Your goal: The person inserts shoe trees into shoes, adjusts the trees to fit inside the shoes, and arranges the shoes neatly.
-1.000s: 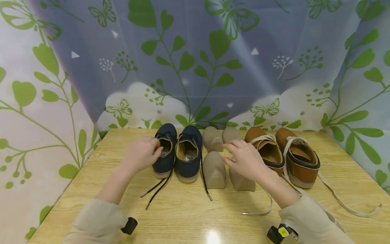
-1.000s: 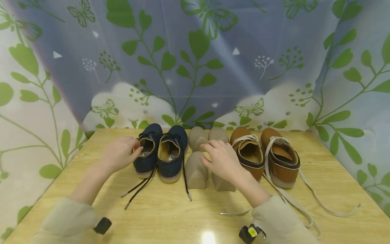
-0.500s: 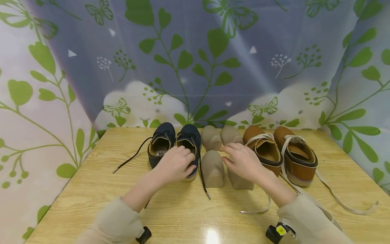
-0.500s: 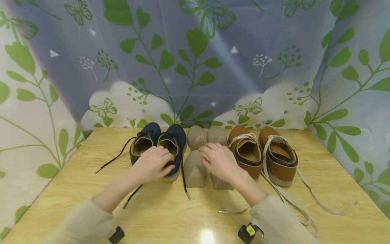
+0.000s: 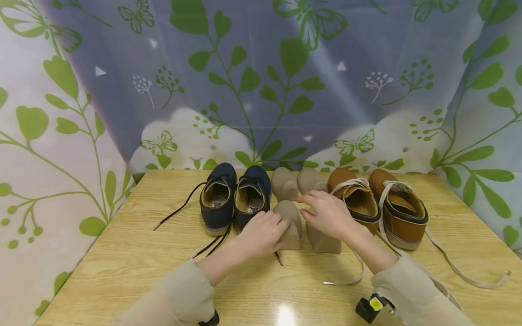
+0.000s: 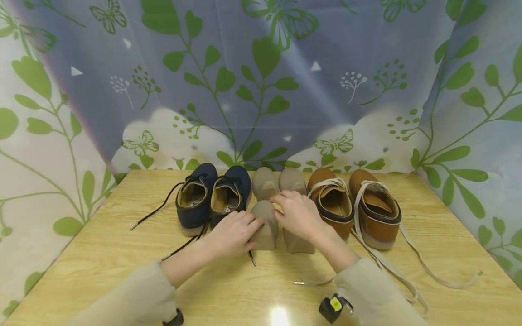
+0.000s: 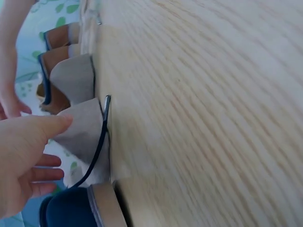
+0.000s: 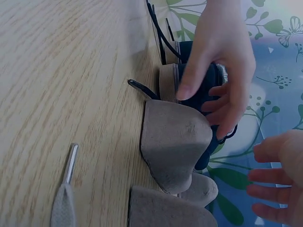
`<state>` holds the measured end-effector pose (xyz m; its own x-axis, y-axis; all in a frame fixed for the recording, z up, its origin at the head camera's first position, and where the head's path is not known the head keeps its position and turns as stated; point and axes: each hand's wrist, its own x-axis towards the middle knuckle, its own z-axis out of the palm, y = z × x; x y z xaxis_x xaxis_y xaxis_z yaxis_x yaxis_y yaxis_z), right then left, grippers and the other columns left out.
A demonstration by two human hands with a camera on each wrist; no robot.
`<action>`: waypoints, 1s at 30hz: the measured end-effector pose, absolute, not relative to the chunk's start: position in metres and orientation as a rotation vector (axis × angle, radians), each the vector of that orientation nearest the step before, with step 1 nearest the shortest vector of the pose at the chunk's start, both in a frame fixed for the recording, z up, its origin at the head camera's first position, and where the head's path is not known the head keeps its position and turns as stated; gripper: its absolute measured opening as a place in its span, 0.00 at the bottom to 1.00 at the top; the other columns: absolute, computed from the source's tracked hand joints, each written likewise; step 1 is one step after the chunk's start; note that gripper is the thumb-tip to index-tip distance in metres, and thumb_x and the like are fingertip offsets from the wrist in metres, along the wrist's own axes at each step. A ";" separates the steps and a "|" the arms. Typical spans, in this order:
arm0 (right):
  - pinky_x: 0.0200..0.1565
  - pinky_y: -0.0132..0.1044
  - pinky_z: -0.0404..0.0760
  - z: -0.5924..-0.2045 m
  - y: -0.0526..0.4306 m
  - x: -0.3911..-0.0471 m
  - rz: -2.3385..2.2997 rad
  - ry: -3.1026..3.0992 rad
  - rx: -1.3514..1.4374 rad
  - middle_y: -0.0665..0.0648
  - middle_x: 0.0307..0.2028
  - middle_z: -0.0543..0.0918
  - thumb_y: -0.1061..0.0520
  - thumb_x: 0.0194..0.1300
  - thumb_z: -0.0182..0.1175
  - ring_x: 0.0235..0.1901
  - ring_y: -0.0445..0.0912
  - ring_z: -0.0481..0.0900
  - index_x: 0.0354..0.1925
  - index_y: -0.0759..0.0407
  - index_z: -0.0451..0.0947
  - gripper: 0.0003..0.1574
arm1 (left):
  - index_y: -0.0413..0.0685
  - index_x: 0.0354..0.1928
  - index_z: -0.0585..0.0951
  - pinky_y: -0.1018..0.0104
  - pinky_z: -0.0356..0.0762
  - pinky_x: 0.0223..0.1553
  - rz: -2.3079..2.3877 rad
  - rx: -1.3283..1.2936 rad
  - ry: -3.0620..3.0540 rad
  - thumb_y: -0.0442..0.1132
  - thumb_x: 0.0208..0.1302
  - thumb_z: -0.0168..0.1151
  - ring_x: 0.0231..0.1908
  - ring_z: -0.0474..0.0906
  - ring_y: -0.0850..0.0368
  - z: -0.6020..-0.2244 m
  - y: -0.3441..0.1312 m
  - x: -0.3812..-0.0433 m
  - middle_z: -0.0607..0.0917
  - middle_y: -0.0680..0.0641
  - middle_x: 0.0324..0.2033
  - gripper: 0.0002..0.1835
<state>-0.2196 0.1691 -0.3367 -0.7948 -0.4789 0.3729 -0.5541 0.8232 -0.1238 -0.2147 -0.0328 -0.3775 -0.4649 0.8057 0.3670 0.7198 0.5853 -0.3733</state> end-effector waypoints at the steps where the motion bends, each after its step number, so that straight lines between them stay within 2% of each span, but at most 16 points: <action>1: 0.30 0.40 0.78 -0.336 0.170 -0.219 0.320 -2.699 0.760 0.57 0.44 0.81 0.56 0.57 0.65 0.39 0.52 0.80 0.45 0.58 0.81 0.16 | 0.51 0.44 0.79 0.67 0.68 0.30 0.240 -1.208 -2.332 0.56 0.51 0.67 0.31 0.74 0.56 -0.378 -0.030 -0.214 0.78 0.52 0.31 0.22; 3: 0.30 0.42 0.78 -0.335 0.174 -0.218 0.305 -2.731 0.706 0.58 0.45 0.81 0.55 0.58 0.65 0.40 0.53 0.80 0.46 0.57 0.81 0.17 | 0.51 0.47 0.78 0.67 0.68 0.30 0.270 -1.205 -2.365 0.56 0.51 0.67 0.32 0.74 0.56 -0.380 -0.027 -0.214 0.78 0.52 0.33 0.24; 6: 0.30 0.43 0.78 -0.334 0.183 -0.217 0.289 -2.758 0.618 0.58 0.44 0.81 0.54 0.59 0.64 0.40 0.53 0.80 0.46 0.57 0.81 0.17 | 0.51 0.46 0.77 0.67 0.68 0.30 0.285 -1.200 -2.380 0.55 0.52 0.66 0.32 0.74 0.56 -0.382 -0.023 -0.214 0.77 0.52 0.32 0.23; 11: 0.26 0.41 0.76 -0.335 0.204 -0.213 0.229 -2.771 0.506 0.58 0.38 0.81 0.55 0.58 0.63 0.33 0.52 0.80 0.45 0.60 0.81 0.16 | 0.50 0.34 0.76 0.67 0.68 0.28 0.228 -1.189 -2.362 0.50 0.53 0.66 0.30 0.74 0.56 -0.383 -0.019 -0.214 0.76 0.52 0.27 0.14; 15: 0.21 0.41 0.73 -0.334 0.216 -0.210 0.206 -2.817 0.423 0.58 0.35 0.81 0.57 0.57 0.63 0.28 0.52 0.79 0.44 0.59 0.81 0.15 | 0.50 0.29 0.73 0.67 0.68 0.25 0.186 -1.180 -2.367 0.46 0.53 0.66 0.28 0.73 0.55 -0.383 -0.017 -0.213 0.74 0.52 0.25 0.12; 20: 0.14 0.38 0.66 -0.333 0.224 -0.206 0.163 -2.844 0.334 0.57 0.30 0.81 0.58 0.57 0.63 0.21 0.49 0.75 0.43 0.58 0.82 0.14 | 0.48 0.29 0.73 0.68 0.68 0.23 0.152 -1.180 -2.399 0.45 0.52 0.67 0.26 0.73 0.56 -0.384 -0.016 -0.212 0.74 0.52 0.25 0.13; 27: 0.15 0.44 0.69 -0.333 0.224 -0.205 0.114 -2.851 0.296 0.60 0.31 0.80 0.59 0.56 0.64 0.26 0.55 0.76 0.44 0.60 0.81 0.16 | 0.46 0.31 0.72 0.69 0.69 0.22 0.176 -1.195 -2.429 0.40 0.52 0.67 0.25 0.72 0.57 -0.384 -0.013 -0.210 0.73 0.51 0.25 0.12; 30: 0.16 0.45 0.70 -0.334 0.224 -0.204 0.104 -2.845 0.286 0.60 0.32 0.80 0.60 0.55 0.64 0.27 0.56 0.77 0.44 0.60 0.81 0.15 | 0.48 0.35 0.74 0.69 0.69 0.22 0.215 -1.198 -2.407 0.41 0.53 0.66 0.25 0.72 0.57 -0.383 -0.013 -0.209 0.74 0.51 0.25 0.11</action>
